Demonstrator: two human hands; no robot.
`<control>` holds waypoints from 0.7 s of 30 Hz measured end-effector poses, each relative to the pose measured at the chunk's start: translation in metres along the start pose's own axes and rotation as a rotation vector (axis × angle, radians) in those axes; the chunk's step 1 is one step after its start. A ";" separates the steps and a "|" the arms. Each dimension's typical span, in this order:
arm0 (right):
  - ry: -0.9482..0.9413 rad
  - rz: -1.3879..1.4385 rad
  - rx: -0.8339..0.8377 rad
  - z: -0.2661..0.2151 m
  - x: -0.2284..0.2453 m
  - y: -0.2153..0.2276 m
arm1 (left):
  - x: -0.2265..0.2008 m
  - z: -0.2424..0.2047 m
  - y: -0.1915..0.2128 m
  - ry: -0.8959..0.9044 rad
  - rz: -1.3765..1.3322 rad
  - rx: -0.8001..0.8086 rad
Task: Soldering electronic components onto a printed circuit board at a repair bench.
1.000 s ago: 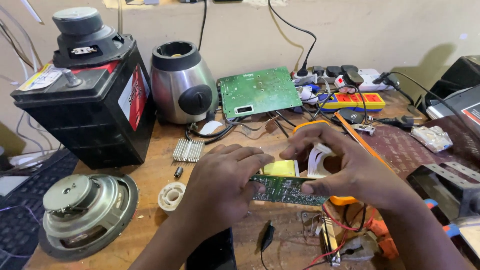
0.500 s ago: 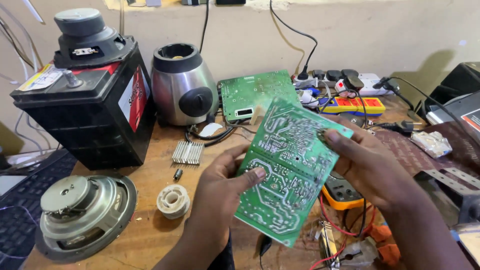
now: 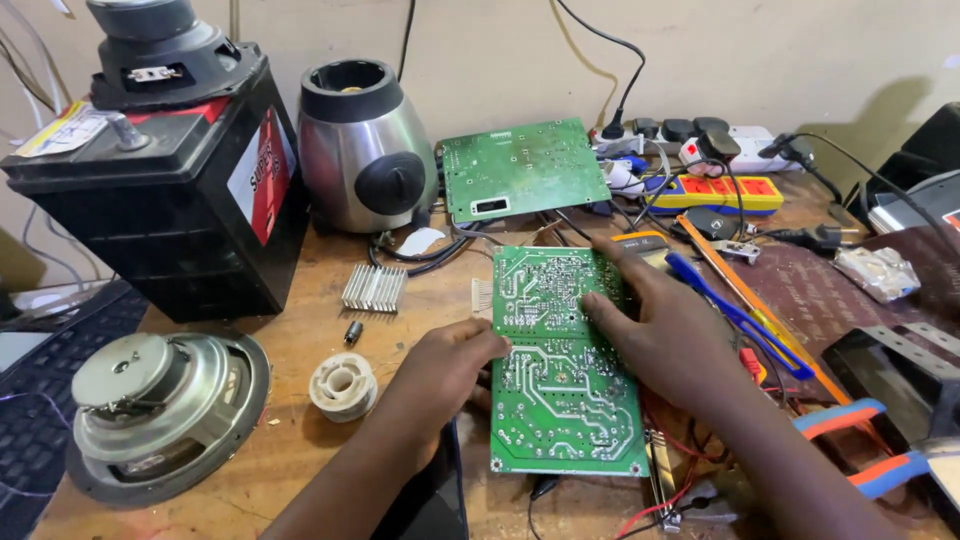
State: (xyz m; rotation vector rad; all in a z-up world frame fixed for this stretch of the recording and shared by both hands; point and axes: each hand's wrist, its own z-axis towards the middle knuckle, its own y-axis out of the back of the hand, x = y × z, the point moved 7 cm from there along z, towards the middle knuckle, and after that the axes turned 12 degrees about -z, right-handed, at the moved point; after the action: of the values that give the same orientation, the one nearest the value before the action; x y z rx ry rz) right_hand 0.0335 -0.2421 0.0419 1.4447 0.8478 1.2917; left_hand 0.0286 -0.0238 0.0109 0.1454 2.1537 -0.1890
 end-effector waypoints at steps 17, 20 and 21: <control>0.373 -0.128 -0.272 -0.009 0.015 -0.009 | -0.002 0.027 0.022 -0.165 0.438 -0.062; 0.424 -0.101 -0.321 -0.011 0.016 -0.002 | 0.000 0.032 0.024 -0.195 0.448 -0.019; 0.396 -0.039 -0.291 -0.009 0.013 -0.002 | 0.001 0.034 0.024 -0.212 0.432 0.011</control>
State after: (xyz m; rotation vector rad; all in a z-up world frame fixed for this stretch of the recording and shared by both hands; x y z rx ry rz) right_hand 0.0273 -0.2273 0.0438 0.9541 0.8926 1.6262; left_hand 0.0601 -0.0067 -0.0104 0.5642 1.8615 0.0339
